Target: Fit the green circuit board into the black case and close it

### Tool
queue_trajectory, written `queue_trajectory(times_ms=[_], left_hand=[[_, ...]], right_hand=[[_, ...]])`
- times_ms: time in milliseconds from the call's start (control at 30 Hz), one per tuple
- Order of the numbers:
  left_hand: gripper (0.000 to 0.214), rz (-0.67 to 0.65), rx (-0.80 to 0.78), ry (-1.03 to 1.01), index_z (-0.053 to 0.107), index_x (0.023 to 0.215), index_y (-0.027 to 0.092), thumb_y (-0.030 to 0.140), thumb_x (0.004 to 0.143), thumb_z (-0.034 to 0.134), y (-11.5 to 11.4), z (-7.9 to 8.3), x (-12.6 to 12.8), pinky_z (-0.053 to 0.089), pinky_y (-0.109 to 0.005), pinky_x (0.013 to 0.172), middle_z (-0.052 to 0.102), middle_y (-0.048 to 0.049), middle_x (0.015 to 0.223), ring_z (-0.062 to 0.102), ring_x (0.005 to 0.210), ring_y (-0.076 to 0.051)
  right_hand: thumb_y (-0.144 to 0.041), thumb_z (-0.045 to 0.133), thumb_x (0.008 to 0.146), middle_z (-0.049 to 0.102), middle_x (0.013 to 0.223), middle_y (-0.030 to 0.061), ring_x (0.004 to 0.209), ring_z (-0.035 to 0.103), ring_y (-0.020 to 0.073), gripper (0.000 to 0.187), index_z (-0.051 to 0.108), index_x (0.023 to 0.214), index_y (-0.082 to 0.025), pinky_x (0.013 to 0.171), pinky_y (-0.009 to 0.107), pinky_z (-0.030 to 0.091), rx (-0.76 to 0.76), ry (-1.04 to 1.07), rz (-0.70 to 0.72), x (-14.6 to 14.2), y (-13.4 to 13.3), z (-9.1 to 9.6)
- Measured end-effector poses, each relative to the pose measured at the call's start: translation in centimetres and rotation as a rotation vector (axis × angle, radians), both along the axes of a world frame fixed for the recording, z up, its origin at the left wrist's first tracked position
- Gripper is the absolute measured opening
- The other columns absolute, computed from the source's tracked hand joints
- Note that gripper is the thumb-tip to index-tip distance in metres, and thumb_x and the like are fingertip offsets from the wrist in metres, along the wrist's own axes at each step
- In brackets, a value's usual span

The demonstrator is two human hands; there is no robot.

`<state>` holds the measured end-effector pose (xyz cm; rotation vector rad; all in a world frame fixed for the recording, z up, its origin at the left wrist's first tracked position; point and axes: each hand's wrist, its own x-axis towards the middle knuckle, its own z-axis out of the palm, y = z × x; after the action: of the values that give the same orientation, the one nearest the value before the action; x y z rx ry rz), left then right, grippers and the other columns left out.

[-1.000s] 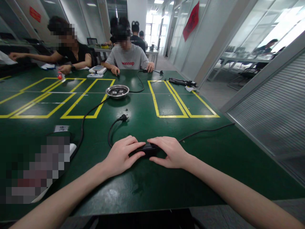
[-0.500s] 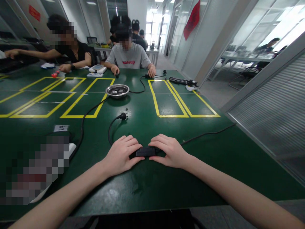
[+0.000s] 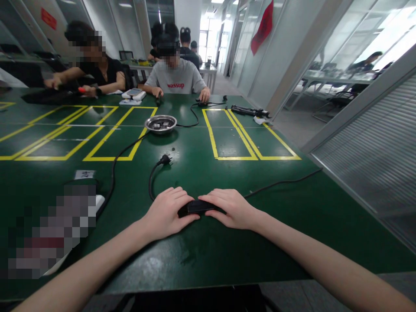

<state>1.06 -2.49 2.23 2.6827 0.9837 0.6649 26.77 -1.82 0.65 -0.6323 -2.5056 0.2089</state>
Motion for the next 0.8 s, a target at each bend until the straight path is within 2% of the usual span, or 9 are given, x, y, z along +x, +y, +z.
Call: queue_trajectory(times_ms=[100, 167, 333, 400, 467, 533, 600, 733, 800], left_hand=[[0.028, 0.014, -0.024, -0.051, 0.069, 0.105, 0.018, 0.045, 0.096, 0.071, -0.1, -0.1, 0.2, 0.05, -0.035, 0.074, 0.074, -0.0063, 0.092, 0.066, 0.085, -0.023], [0.027, 0.022, -0.039, -0.072, 0.069, 0.1, 0.018, 0.044, 0.097, 0.07, -0.2, -0.1, 0.3, 0.05, -0.034, 0.072, 0.072, -0.0059, 0.089, 0.065, 0.082, -0.022], [0.024, 0.014, -0.099, -0.067, 0.069, 0.094, 0.017, 0.041, 0.095, 0.074, -0.3, -0.5, 0.4, 0.05, -0.032, 0.068, 0.071, -0.0045, 0.085, 0.065, 0.077, -0.02], [0.023, 0.0, -0.097, -0.079, 0.07, 0.099, 0.017, 0.039, 0.093, 0.076, -0.1, -0.6, 0.3, 0.053, -0.033, 0.073, 0.073, -0.0051, 0.089, 0.067, 0.082, -0.021], [0.028, 0.005, -0.042, -0.116, 0.07, 0.112, 0.019, 0.037, 0.092, 0.077, 0.1, -0.6, 0.1, 0.056, -0.039, 0.085, 0.075, -0.009, 0.106, 0.068, 0.097, -0.025], [0.04, 0.042, 0.057, -0.153, 0.066, 0.13, 0.021, 0.033, 0.093, 0.076, 0.4, -0.5, -0.1, 0.053, -0.049, 0.102, 0.069, -0.014, 0.132, 0.063, 0.12, -0.031], [0.045, 0.095, 0.147, -0.17, 0.062, 0.138, 0.022, 0.03, 0.095, 0.072, 0.6, -0.3, -0.5, 0.048, -0.057, 0.11, 0.06, -0.0162, 0.147, 0.055, 0.133, -0.035], [0.023, 0.073, 0.134, -0.161, 0.069, 0.122, 0.021, 0.025, 0.099, 0.064, 0.9, -0.3, -0.8, 0.054, -0.052, 0.102, 0.067, -0.014, 0.135, 0.062, 0.124, -0.031], [0.014, 0.031, 0.095, -0.152, 0.072, 0.11, 0.02, 0.024, 0.1, 0.063, 1.0, -0.3, -0.8, 0.057, -0.047, 0.097, 0.07, -0.0123, 0.128, 0.066, 0.117, -0.028]], right_hand=[[-0.035, 0.051, 0.109, 0.075, 0.1, 0.0117, 0.088, 0.07, 0.0222, 0.034, 0.06, 0.134, -0.015, 0.076, 0.033, 0.057, 0.043, -0.008, -0.028, 0.1, 0.0, -0.2], [-0.036, 0.048, 0.11, 0.074, 0.1, 0.0108, 0.089, 0.07, 0.0215, 0.036, 0.06, 0.137, -0.015, 0.075, 0.032, 0.057, 0.053, -0.044, -0.031, 0.2, 0.1, -0.1], [-0.044, 0.05, 0.109, 0.067, 0.108, 0.0079, 0.084, 0.065, 0.0187, 0.046, 0.054, 0.151, -0.027, 0.067, 0.028, 0.053, 0.11, -0.245, 0.04, 0.3, 0.0, 0.7], [-0.04, 0.05, 0.109, 0.065, 0.108, 0.0073, 0.083, 0.064, 0.0181, 0.046, 0.053, 0.153, -0.029, 0.067, 0.028, 0.053, 0.092, -0.266, 0.022, 0.3, -0.1, 0.7], [-0.037, 0.053, 0.108, 0.064, 0.108, 0.0073, 0.083, 0.064, 0.018, 0.045, 0.055, 0.152, -0.029, 0.069, 0.029, 0.055, 0.035, -0.224, -0.018, 0.5, -0.1, 0.5], [-0.035, 0.056, 0.106, 0.065, 0.107, 0.0065, 0.082, 0.065, 0.0176, 0.046, 0.056, 0.151, -0.028, 0.071, 0.029, 0.056, -0.063, -0.119, -0.087, 0.8, 0.4, 0.2], [-0.034, 0.057, 0.105, 0.068, 0.106, 0.0065, 0.084, 0.067, 0.0189, 0.048, 0.055, 0.152, -0.028, 0.075, 0.032, 0.058, -0.177, 0.057, -0.187, 1.3, 1.3, -0.3], [-0.043, 0.059, 0.101, 0.072, 0.122, 0.0105, 0.106, 0.069, 0.0267, 0.051, 0.059, 0.149, -0.025, 0.087, 0.04, 0.06, -0.283, 0.503, -0.462, 3.1, 4.1, -1.2], [-0.051, 0.057, 0.1, 0.073, 0.121, 0.0112, 0.099, 0.071, 0.0266, 0.06, 0.055, 0.153, -0.023, 0.08, 0.039, 0.062, -0.284, 0.7, -0.628, 4.7, 5.5, -1.5]])
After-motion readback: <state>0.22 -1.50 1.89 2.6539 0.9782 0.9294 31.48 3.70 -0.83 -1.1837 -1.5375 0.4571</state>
